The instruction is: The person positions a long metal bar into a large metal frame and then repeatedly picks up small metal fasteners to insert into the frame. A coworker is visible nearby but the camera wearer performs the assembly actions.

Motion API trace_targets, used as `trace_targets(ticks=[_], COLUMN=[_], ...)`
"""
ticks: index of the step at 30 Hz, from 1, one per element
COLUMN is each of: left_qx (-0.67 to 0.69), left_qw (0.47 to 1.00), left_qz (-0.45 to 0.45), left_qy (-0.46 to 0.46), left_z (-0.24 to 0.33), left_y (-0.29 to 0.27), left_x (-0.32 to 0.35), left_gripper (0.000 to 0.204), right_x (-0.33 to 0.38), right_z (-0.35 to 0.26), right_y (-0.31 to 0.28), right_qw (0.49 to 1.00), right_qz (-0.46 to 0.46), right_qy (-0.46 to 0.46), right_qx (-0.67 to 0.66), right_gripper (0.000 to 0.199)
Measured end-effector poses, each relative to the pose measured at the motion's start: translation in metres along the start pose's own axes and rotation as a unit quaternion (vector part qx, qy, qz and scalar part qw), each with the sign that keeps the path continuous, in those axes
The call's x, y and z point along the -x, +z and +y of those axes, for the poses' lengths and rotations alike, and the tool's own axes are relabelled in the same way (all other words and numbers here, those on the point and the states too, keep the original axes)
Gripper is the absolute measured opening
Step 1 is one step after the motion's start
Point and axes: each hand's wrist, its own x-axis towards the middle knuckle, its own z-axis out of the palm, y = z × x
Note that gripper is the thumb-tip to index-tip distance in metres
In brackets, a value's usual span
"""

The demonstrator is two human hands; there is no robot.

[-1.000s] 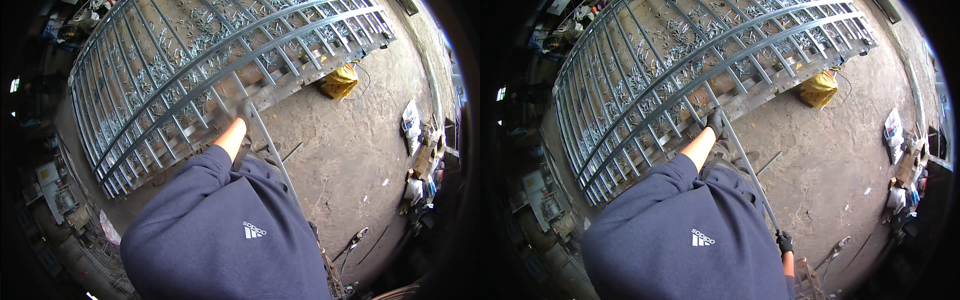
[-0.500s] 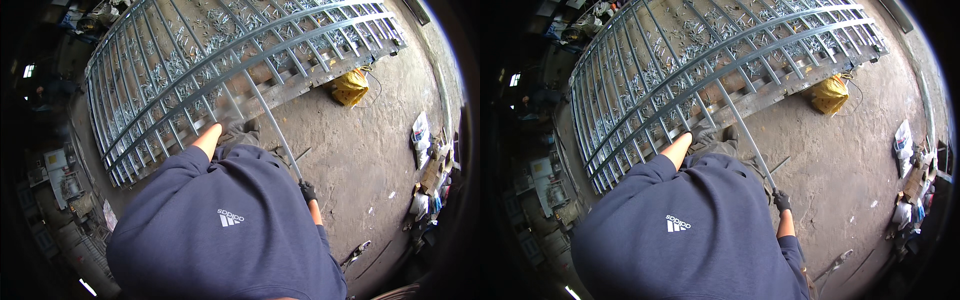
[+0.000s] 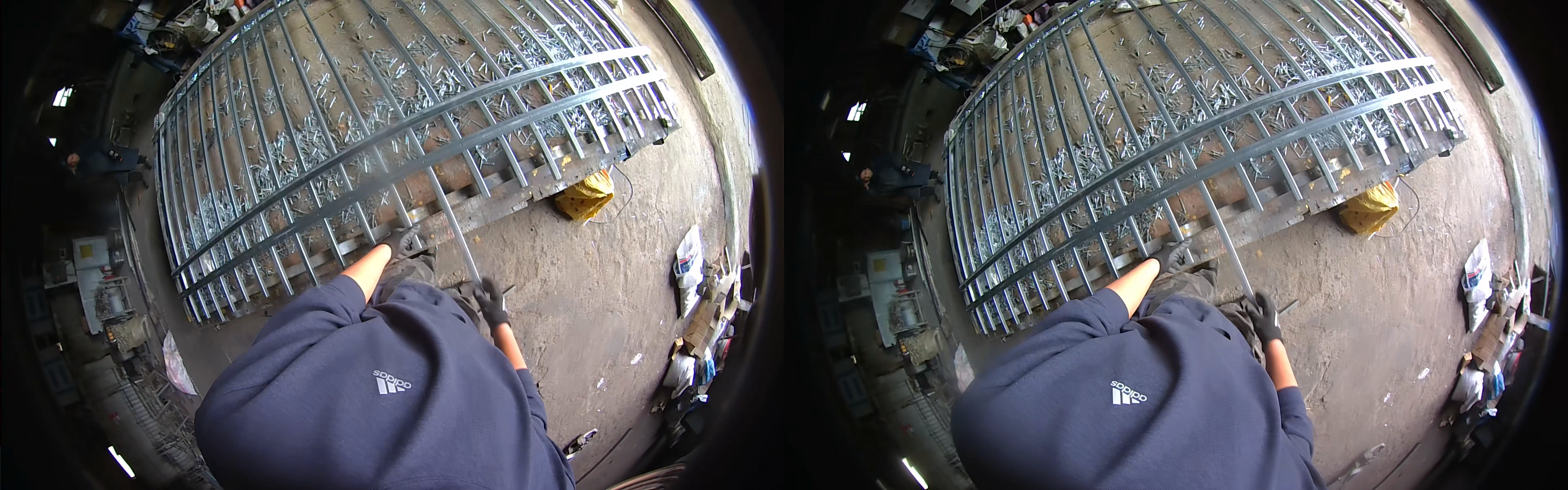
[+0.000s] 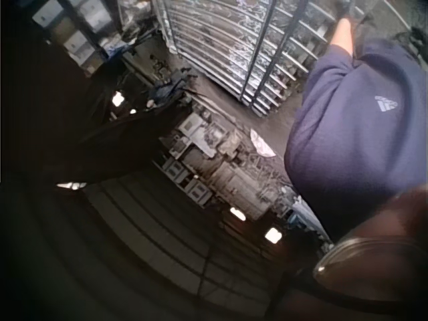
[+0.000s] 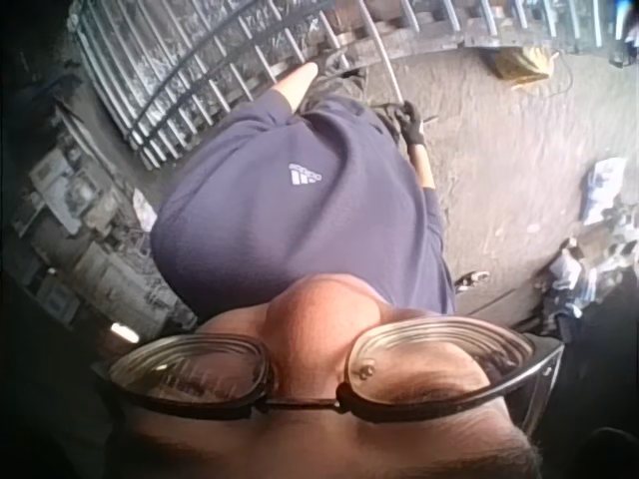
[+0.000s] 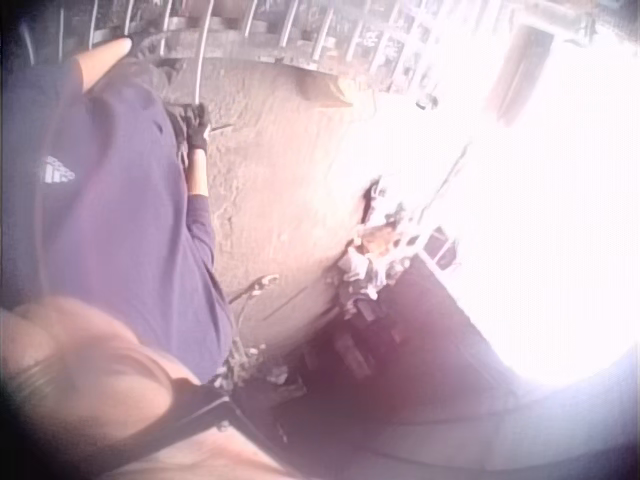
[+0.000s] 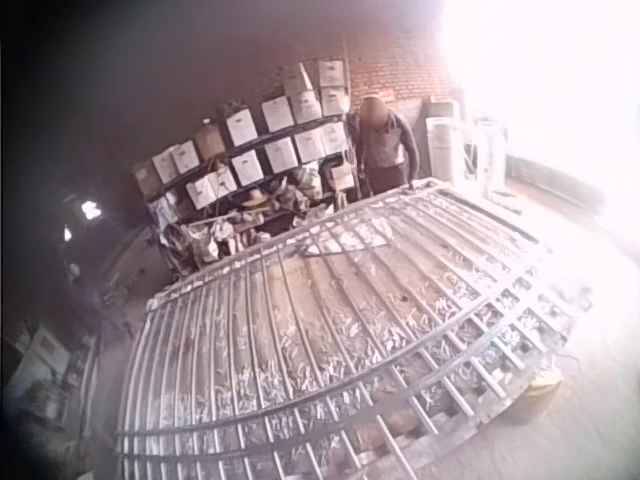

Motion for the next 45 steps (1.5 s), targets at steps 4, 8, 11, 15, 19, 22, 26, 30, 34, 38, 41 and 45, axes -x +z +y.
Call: trace_targets(ticks=[4, 8, 11, 15, 19, 22, 26, 30, 34, 38, 41, 45], left_qx=[-0.065, 0.082, 0.010, -0.041, 0.115, -0.063, 0.068, 0.055, 0.078, 0.072, 0.040, 0.064], left_qw=[0.994, 0.993, 0.999, 0.999, 0.993, 0.996, 0.997, 0.997, 0.997, 0.995, 0.998, 0.997], left_qz=[-0.052, -0.053, -0.031, 0.018, -0.019, -0.042, -0.039, 0.007, 0.003, -0.028, -0.014, -0.001], left_qy=[-0.065, -0.062, -0.034, -0.026, -0.035, 0.052, -0.024, 0.050, -0.011, -0.056, -0.038, -0.047], left_z=[-0.002, -0.033, -0.051, -0.053, -0.030, -0.008, -0.008, -0.025, -0.026, -0.022, -0.031, -0.049], left_y=[-0.021, -0.021, -0.013, -0.001, -0.001, -0.017, -0.018, -0.003, -0.004, -0.011, -0.009, -0.004], left_x=[-0.009, -0.023, -0.047, -0.067, -0.045, -0.033, -0.033, -0.040, -0.039, -0.038, -0.044, -0.056], left_gripper=[0.065, 0.054, 0.064, 0.071, 0.067, 0.061, 0.057, 0.061, 0.063, 0.066, 0.064, 0.060], right_x=[0.135, 0.148, 0.059, -0.090, -0.139, -0.104, -0.073, -0.105, -0.139, -0.145, -0.140, -0.145], right_z=[0.060, 0.054, 0.014, -0.052, -0.076, -0.056, -0.036, -0.064, -0.115, -0.147, -0.146, -0.131], right_y=[-0.062, -0.057, -0.017, 0.054, 0.080, 0.056, 0.033, 0.056, 0.073, 0.076, 0.078, 0.084], right_qw=[0.920, 0.900, 0.930, 0.989, 0.986, 0.975, 0.953, 0.970, 0.968, 0.969, 0.971, 0.979], right_qz=[-0.064, -0.064, -0.060, -0.026, -0.026, -0.072, -0.091, -0.039, -0.044, -0.022, -0.011, 0.019], right_qy=[0.251, 0.283, 0.203, 0.058, -0.090, 0.161, 0.244, 0.221, 0.215, 0.229, 0.224, 0.200], right_qx=[0.294, 0.325, 0.302, 0.130, -0.137, -0.138, -0.152, -0.089, -0.122, -0.091, -0.080, -0.041], right_gripper=[0.034, 0.036, 0.036, 0.037, 0.012, 0.020, 0.018, 0.032, 0.050, 0.056, 0.055, 0.056])
